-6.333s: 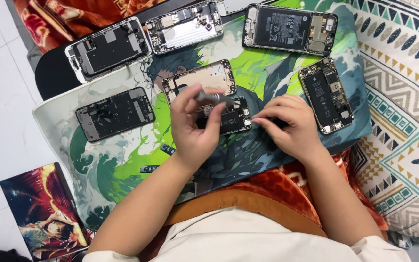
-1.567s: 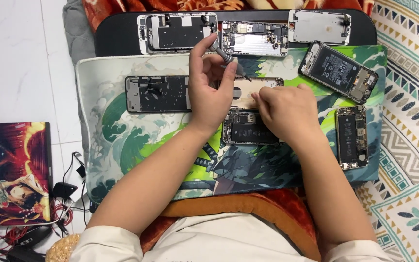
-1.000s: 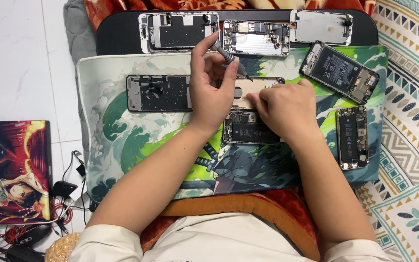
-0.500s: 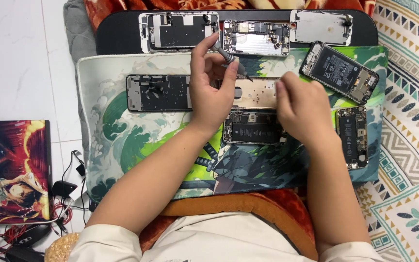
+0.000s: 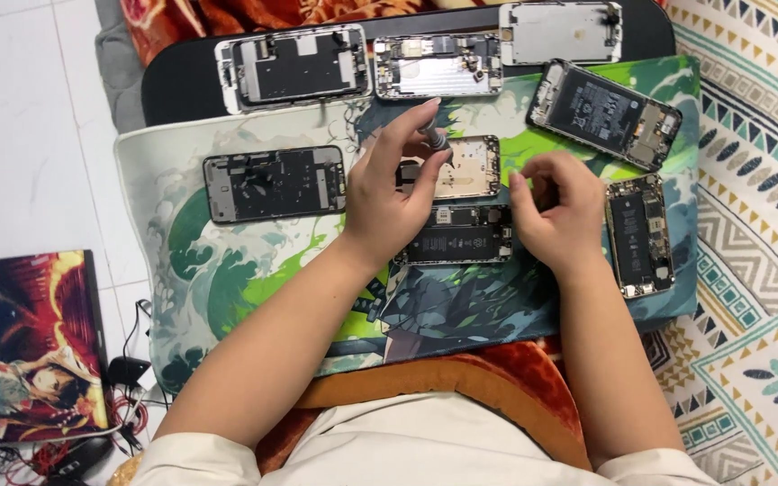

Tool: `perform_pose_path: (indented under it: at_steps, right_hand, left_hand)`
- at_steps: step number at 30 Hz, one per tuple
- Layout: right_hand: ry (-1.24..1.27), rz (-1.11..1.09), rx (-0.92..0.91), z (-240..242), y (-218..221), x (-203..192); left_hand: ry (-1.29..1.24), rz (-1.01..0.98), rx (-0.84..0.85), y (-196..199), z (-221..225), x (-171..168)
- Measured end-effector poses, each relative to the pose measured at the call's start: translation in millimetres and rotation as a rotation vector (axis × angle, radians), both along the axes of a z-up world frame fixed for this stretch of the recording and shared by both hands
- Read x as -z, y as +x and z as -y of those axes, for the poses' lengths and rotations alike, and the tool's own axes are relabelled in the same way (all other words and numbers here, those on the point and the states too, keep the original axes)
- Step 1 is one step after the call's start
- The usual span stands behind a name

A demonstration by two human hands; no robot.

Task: Using a precision screwdriver to install or remove screws from multiple disassembled smartphone frames.

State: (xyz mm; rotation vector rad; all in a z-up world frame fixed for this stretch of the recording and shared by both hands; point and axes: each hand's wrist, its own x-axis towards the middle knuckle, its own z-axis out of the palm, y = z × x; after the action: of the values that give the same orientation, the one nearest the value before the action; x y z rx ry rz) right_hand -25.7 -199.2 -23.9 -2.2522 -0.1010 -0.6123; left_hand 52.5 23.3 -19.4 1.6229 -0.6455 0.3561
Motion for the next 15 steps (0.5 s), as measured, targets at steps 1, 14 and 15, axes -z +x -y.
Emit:
perform_pose_path:
  at_steps: [1,14,15]
  right_hand:
    - [0.003,0.002,0.01,-3,0,-5]
    - [0.012,0.02,-0.016,-15,3,-15]
    - [-0.006,0.025,-0.023,-15,3,-16]
  left_hand:
    - [0.003,0.002,0.01,0,1,1]
    - [-0.007,-0.007,0.039,0,7,2]
    - [-0.019,-0.007,0.041,0,7,1]
